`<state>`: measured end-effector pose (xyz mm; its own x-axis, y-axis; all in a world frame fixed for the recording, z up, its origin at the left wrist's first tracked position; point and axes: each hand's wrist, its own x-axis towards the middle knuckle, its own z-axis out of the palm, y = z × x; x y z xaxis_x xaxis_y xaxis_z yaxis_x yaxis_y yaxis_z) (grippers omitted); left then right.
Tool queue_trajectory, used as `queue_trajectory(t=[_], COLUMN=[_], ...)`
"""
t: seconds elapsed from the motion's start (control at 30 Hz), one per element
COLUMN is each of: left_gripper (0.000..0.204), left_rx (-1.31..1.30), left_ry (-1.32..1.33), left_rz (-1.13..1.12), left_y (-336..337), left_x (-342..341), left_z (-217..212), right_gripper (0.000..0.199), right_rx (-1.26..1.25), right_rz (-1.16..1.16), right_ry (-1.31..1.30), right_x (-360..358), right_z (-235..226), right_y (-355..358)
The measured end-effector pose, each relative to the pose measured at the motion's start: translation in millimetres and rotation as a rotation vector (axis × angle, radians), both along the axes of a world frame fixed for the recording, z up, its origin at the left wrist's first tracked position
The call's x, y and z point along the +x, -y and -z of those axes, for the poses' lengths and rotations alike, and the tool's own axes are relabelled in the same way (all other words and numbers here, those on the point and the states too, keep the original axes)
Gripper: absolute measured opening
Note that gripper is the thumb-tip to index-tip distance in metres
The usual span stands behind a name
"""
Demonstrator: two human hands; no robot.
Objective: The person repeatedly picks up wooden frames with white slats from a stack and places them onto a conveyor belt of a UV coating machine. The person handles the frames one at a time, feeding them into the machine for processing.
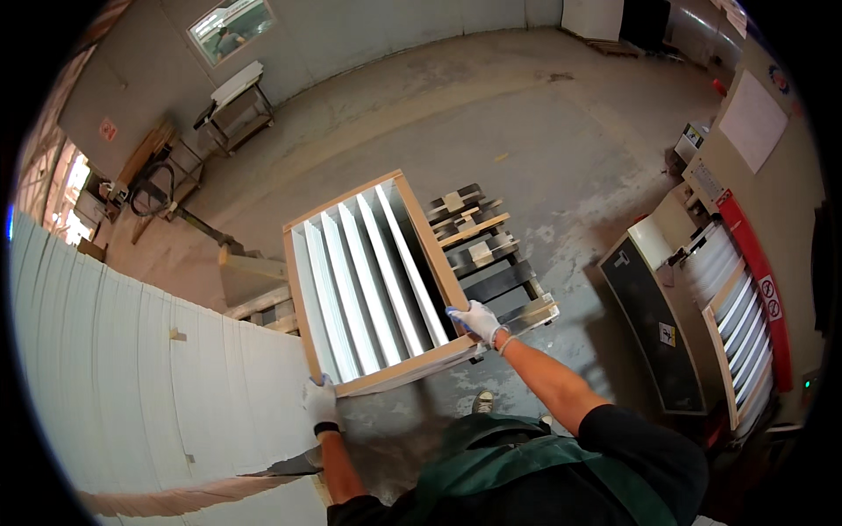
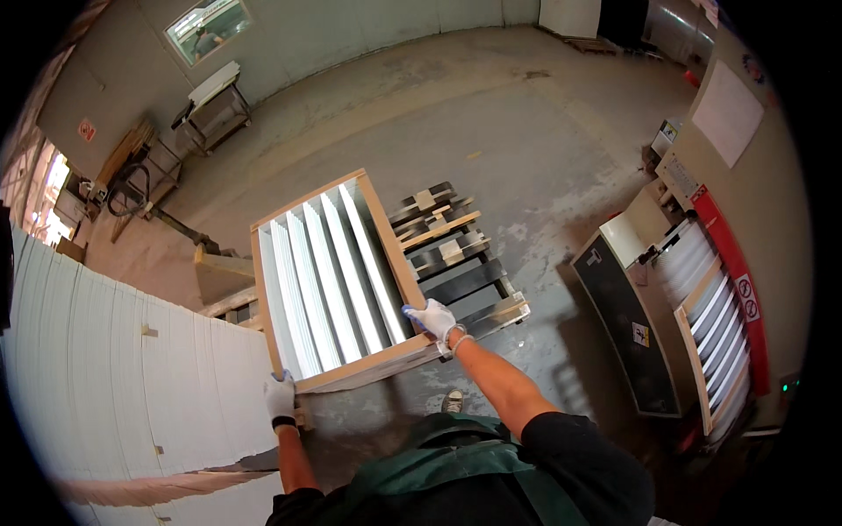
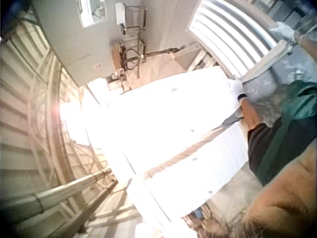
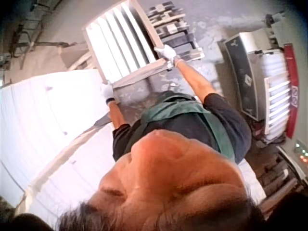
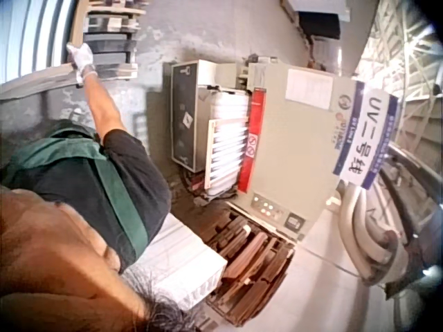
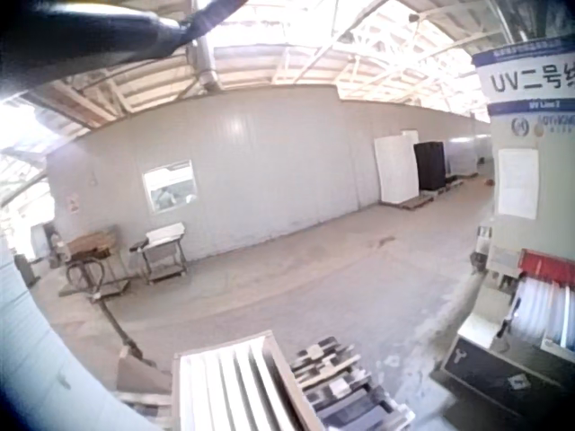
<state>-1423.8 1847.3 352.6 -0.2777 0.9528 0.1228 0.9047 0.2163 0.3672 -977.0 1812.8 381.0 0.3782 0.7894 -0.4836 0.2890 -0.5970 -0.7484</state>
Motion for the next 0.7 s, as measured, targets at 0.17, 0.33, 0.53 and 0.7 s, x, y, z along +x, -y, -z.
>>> queue_trajectory(t=[0.17,0.33,0.53,0.7], left_gripper=[0.041,0.047,0.054,0.061], left_rx=[-0.19,-0.38,-0.382,-0.418], left_ry=[0.127,1.198,0.961,0.739], left_rz=[0.27,-0.066,0.237,0.635], left_y=[41,94,127,112], left_x=[47,23,71,131], left_z=[-50,9,11,-26], right_gripper=[0.038,0.033,0.026,0.026], right_rx=[0.067,0.117,0.135,0.19], right_rz=[0.145,0.14,0.398,0.672], right_ry=[-0.423,-0.403,-0.386,-0.289], right_x=[64,81,97,90], right_z=[10,-6,-40,-88], right_y=[20,89,219,326])
